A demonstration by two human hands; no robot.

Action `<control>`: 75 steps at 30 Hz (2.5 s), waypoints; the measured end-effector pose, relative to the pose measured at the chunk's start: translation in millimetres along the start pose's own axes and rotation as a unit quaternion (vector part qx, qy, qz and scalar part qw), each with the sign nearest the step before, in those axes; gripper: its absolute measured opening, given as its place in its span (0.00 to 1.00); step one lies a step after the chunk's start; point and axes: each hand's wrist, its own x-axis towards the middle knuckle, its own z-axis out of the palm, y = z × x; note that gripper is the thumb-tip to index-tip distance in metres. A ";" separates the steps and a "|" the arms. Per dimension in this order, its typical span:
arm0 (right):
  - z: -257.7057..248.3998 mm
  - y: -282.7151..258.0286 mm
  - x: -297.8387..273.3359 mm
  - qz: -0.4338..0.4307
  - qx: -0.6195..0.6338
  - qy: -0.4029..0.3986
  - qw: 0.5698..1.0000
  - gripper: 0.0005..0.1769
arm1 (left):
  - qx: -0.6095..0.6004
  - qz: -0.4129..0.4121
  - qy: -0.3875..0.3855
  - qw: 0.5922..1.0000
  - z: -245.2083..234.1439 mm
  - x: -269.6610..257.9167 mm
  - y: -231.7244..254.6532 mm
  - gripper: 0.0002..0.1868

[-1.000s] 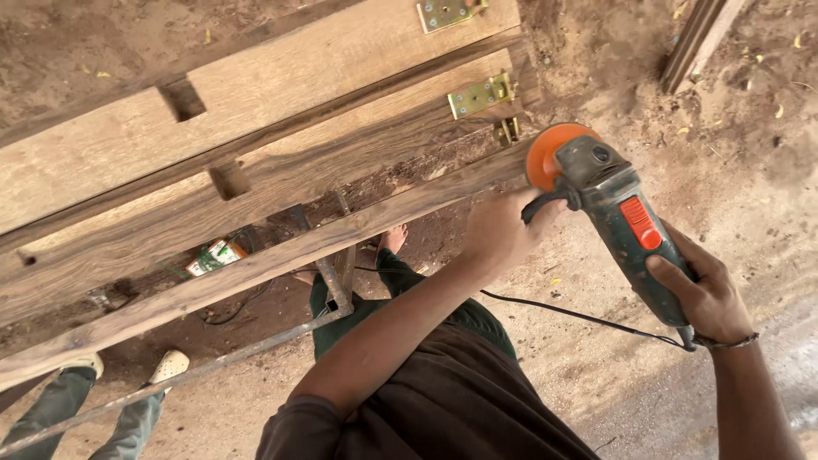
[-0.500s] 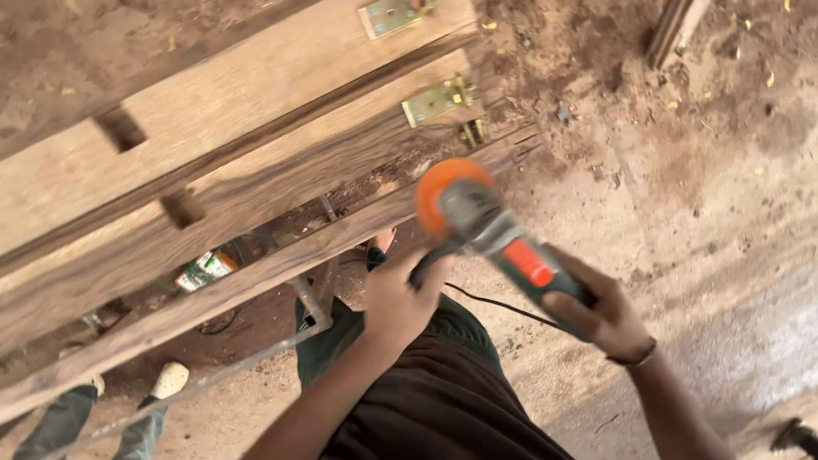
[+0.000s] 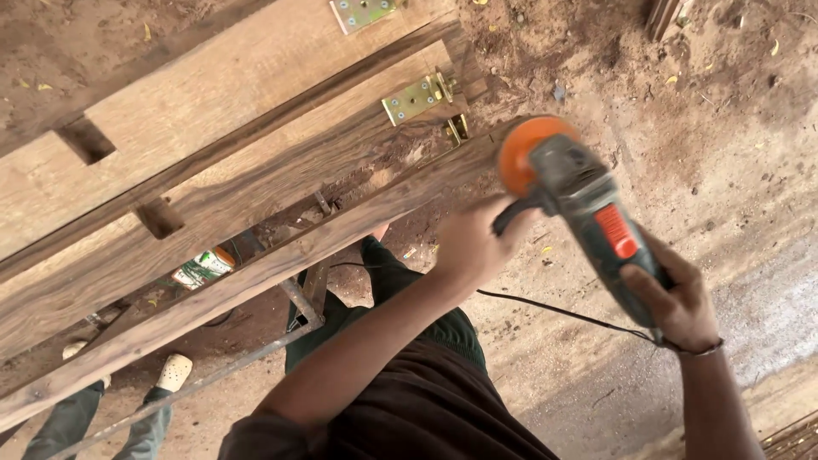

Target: The worker is using an angle grinder with a sanding disc to smooth the surface and edges of long wooden planks.

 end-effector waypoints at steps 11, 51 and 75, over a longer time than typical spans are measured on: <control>53.0 25.9 -23.7 -0.011 0.050 0.079 0.996 0.40 | -0.021 -0.026 -0.058 0.998 -49.6 -37.1 -5.3 0.18; 668.3 -201.2 42.7 -0.156 -0.120 -0.314 0.929 0.39 | 0.005 -0.138 0.485 0.864 -483.4 -523.9 -209.4 0.18; 1058.3 -346.0 7.2 -0.054 -0.175 -0.434 0.882 0.44 | -0.032 -0.222 0.526 0.820 -782.5 -762.4 -303.9 0.18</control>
